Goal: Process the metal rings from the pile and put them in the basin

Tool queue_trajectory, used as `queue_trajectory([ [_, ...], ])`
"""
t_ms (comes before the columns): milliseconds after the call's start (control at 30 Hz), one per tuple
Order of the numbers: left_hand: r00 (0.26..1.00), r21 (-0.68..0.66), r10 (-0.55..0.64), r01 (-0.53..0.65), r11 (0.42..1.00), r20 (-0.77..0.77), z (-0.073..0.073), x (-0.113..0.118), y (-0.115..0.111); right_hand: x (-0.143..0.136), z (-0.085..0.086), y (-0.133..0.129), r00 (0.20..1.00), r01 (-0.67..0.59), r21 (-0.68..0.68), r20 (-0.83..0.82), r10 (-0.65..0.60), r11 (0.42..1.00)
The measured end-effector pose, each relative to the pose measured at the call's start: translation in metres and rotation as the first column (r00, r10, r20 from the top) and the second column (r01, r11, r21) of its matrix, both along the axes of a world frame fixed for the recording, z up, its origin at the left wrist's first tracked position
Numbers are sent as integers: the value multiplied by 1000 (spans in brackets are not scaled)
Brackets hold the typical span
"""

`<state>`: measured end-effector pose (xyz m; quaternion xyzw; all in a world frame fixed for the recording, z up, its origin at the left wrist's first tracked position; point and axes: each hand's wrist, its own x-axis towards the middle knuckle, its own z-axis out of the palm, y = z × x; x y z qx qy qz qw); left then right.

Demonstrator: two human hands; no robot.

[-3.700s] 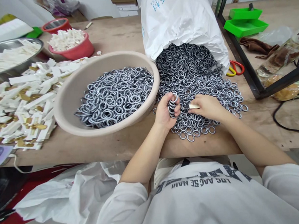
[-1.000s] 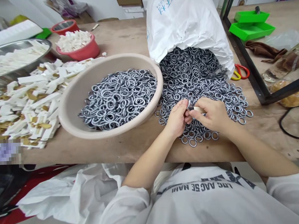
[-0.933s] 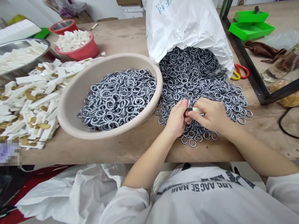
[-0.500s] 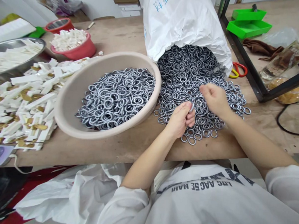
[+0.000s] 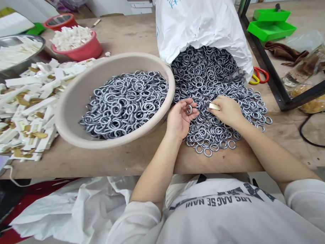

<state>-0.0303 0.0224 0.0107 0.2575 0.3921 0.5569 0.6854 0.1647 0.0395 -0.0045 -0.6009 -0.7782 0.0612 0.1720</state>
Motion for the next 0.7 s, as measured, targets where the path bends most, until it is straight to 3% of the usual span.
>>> queue_trajectory([
  [100, 1000, -24, -14, 14, 1000, -7, 1, 2, 0, -5, -2, 3, 999, 21, 17, -34, -21, 1000],
  [233, 998, 10, -3, 4, 1000, -70, -1, 6, -1, -15, -4, 5, 996, 46, 4, 71, -46, 999],
  [500, 909, 198, 124, -47, 979, -397, -14, 8, 2, 3, 0, 0, 996, -41, -52, 76, 44, 998],
  [600, 869, 262, 175, -54, 963, -463, -18, 7, 3, 12, 1, 0, 999, -12, -32, -35, 11, 999],
  [700, 836, 310, 154, 21, 950, -526, -20, 9, 0, 16, 3, 0, 933, -21, -62, -360, -3, 998],
])
